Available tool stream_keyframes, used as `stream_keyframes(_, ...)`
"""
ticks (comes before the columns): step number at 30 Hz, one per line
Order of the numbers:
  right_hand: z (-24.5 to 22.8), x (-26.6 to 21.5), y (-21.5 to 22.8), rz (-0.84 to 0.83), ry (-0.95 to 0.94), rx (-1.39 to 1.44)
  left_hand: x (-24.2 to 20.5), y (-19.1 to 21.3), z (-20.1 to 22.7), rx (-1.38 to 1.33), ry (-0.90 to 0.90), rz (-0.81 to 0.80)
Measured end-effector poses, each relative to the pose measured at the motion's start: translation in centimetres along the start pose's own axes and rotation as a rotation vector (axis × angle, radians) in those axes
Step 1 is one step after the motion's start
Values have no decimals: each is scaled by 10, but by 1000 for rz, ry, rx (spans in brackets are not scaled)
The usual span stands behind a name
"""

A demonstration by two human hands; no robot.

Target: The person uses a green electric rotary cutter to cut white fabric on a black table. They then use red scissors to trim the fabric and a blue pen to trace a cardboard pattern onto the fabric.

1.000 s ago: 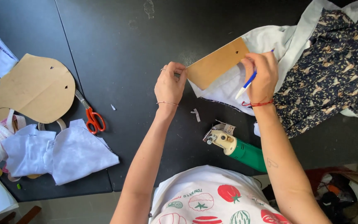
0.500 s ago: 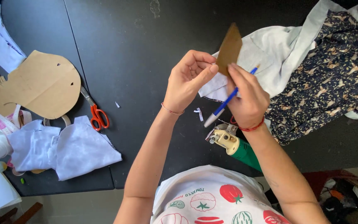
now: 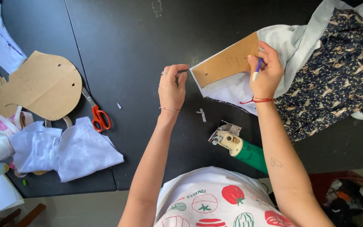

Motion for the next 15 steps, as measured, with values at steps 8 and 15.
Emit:
stream_keyframes(8,1,-9,-4,14,-28,-195,-3,-19,-1,225,-153,14)
stream_keyframes(15,-8,-8,-4,27,8,-264,0,-21,-6,274,-145,69)
Point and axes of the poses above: each hand's wrist, its own x-axis towards the middle knuckle, its own y-axis out of the back of the hand, z = x × y, the point moved 8 cm from there along x, towards the middle knuckle, and after that the axes turned 7 degrees about y, right-handed, at the moved point
